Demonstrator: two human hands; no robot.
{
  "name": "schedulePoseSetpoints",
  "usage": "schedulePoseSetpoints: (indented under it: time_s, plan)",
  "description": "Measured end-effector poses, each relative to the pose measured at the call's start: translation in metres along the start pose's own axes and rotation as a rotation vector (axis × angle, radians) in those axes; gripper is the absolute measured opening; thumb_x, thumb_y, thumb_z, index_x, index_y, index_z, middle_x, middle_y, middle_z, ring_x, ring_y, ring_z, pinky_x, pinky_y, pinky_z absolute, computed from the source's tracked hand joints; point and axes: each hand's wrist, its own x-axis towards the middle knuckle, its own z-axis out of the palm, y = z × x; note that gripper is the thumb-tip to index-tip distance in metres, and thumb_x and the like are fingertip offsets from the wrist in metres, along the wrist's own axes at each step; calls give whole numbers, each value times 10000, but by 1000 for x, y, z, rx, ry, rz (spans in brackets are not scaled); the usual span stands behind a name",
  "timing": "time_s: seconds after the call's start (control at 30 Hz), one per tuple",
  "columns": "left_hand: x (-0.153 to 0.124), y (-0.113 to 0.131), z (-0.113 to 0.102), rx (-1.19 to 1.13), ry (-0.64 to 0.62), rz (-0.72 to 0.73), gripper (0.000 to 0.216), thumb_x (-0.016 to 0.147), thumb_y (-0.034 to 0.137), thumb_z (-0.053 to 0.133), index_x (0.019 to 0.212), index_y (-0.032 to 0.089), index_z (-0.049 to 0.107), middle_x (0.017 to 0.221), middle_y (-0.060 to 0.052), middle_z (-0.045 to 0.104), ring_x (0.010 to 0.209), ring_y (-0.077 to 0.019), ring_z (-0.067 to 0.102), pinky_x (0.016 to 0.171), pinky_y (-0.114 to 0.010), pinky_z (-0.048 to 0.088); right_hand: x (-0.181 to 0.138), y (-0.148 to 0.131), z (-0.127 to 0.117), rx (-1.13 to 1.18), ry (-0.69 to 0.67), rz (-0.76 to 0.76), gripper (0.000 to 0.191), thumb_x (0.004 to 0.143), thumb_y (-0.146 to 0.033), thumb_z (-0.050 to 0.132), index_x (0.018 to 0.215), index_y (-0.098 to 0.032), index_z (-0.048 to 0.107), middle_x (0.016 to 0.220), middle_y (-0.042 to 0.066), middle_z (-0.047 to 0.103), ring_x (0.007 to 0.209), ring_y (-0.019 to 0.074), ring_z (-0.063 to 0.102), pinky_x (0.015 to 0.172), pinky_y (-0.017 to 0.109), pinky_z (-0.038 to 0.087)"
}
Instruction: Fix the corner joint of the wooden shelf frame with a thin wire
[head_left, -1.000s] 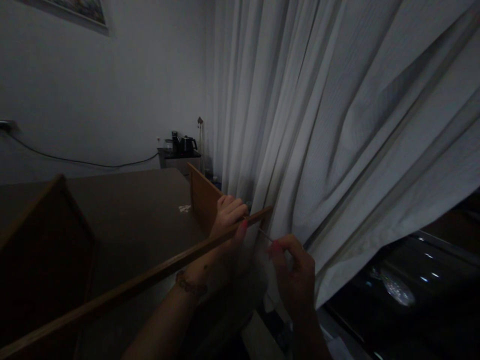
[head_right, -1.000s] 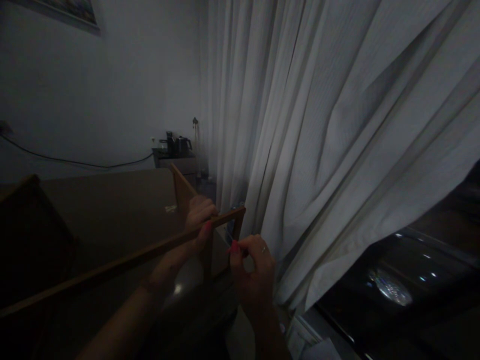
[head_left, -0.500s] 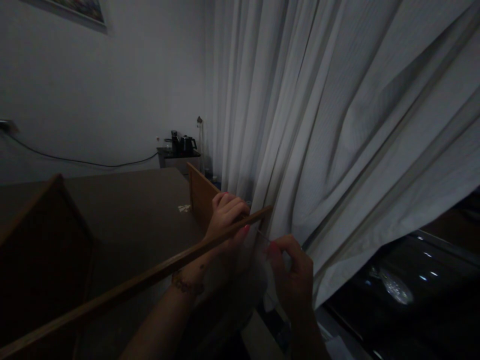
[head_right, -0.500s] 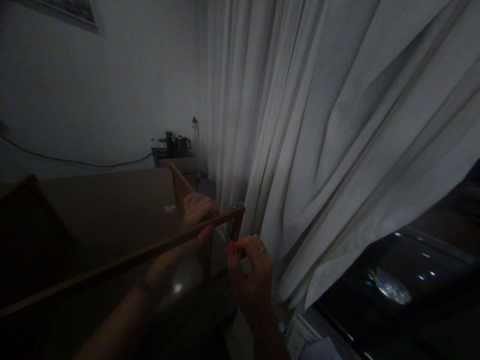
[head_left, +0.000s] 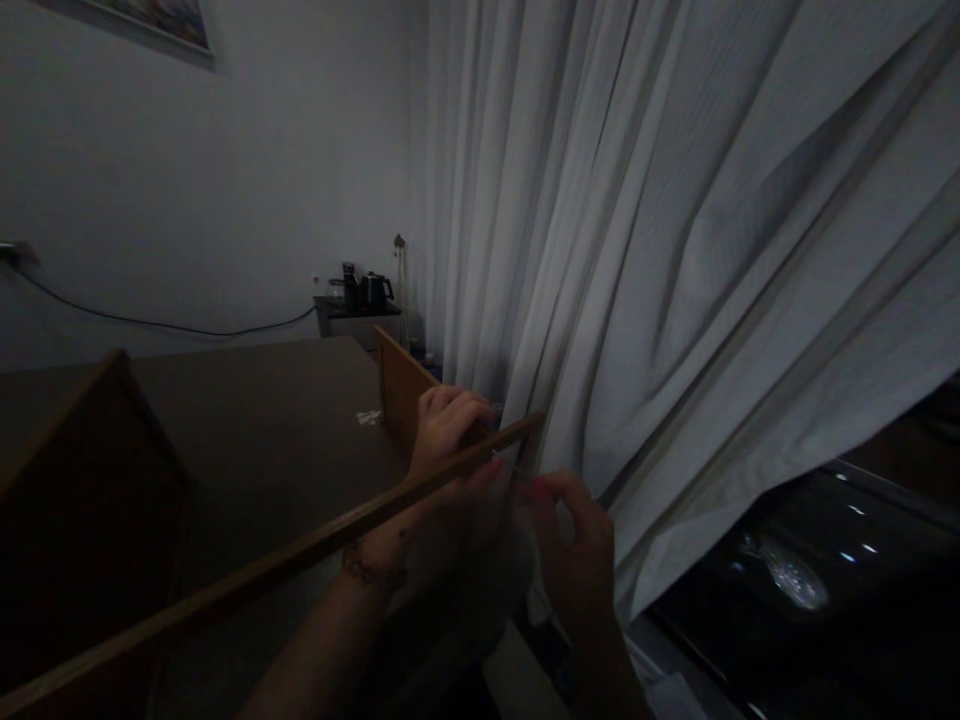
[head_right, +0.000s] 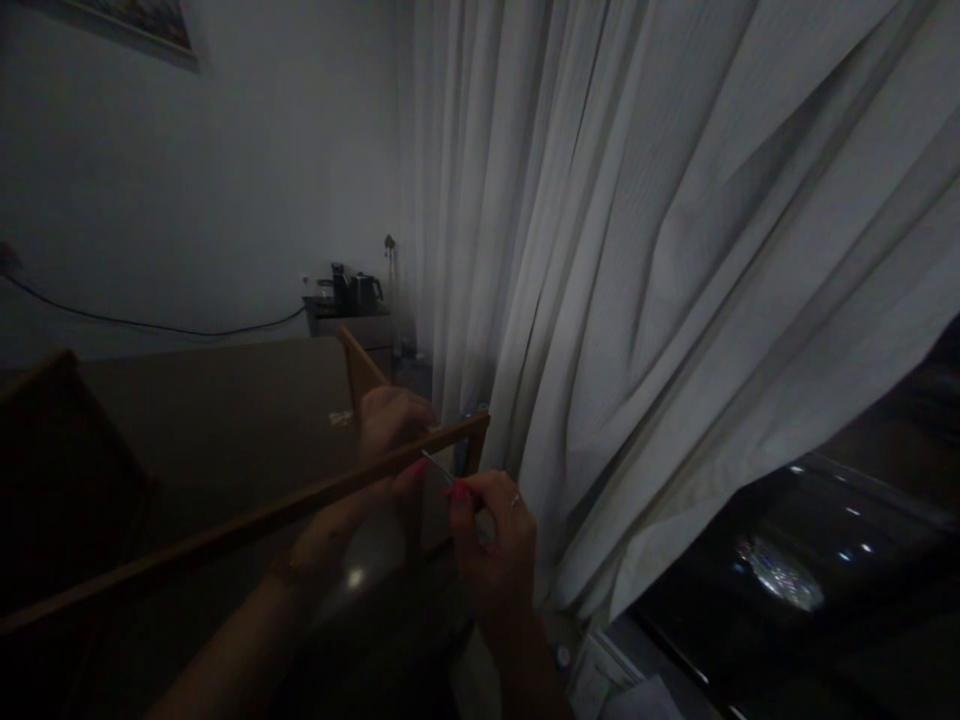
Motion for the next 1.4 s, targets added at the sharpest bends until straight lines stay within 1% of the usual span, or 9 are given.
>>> schedulePoseSetpoints:
  time_s: [0.13,0.3,0.67,0.77,0.87,1.0,1.1,1.27,1.4]
  plan:
    - [1,0,0,-33,-4,7,560,905,649,212,799,224,560,829,-81,664,888,-261,550,909,-468,356,-1,1,1,-25,39,17,212,951,-256,525,770,-211,626,683,-10,632,640,142,611,593,242,471]
    - [3,4,0,-30,-47,50,597,949,620,147,789,216,556,835,-77,651,906,-252,545,937,-471,361,-1,3,2,-51,60,0,208,948,-254,526,769,-210,622,676,-12,625,632,140,608,587,238,467]
    - [3,5,-1,3,-78,58,496,973,538,211,757,213,517,781,-52,616,861,-240,537,850,-440,346,-3,5,3,-61,50,-57,169,939,-200,547,782,-212,610,689,-24,615,631,121,589,592,221,456]
    - [5,10,-6,-8,-105,25,469,981,507,218,736,214,491,775,-48,593,857,-234,527,853,-431,358,-3,7,3,-88,59,-93,149,933,-179,559,795,-209,605,693,-29,611,638,113,585,605,214,451]
    - [6,15,-10,-12,-171,-31,412,984,447,234,721,217,454,766,-47,567,851,-227,517,870,-429,380,-3,10,2,-130,78,-141,145,935,-165,556,801,-205,595,690,-31,602,629,110,570,604,214,442]
    - [6,12,-5,-1,-175,-42,364,960,428,243,711,223,413,727,-34,528,800,-218,499,854,-426,399,-2,12,3,-226,112,-218,196,913,-160,590,727,-205,549,632,-41,547,588,113,520,582,229,409]
    - [4,8,0,13,-159,-46,379,948,449,220,714,226,418,725,-35,524,793,-222,487,845,-429,391,-2,13,4,-239,105,-229,211,916,-158,589,718,-205,535,627,-39,540,590,116,514,584,236,401]
    - [6,14,-5,1,-147,-30,345,970,378,259,690,220,383,711,-30,496,799,-220,481,835,-410,372,-2,12,5,-201,106,-209,175,921,-170,581,752,-205,557,656,-38,554,613,112,528,606,233,409]
    - [8,20,-10,-5,-144,-21,351,972,378,281,675,218,380,689,-26,481,774,-215,481,803,-393,371,-2,11,5,-4,1,-35,214,951,-241,553,742,-206,582,663,-36,573,615,108,549,590,219,424]
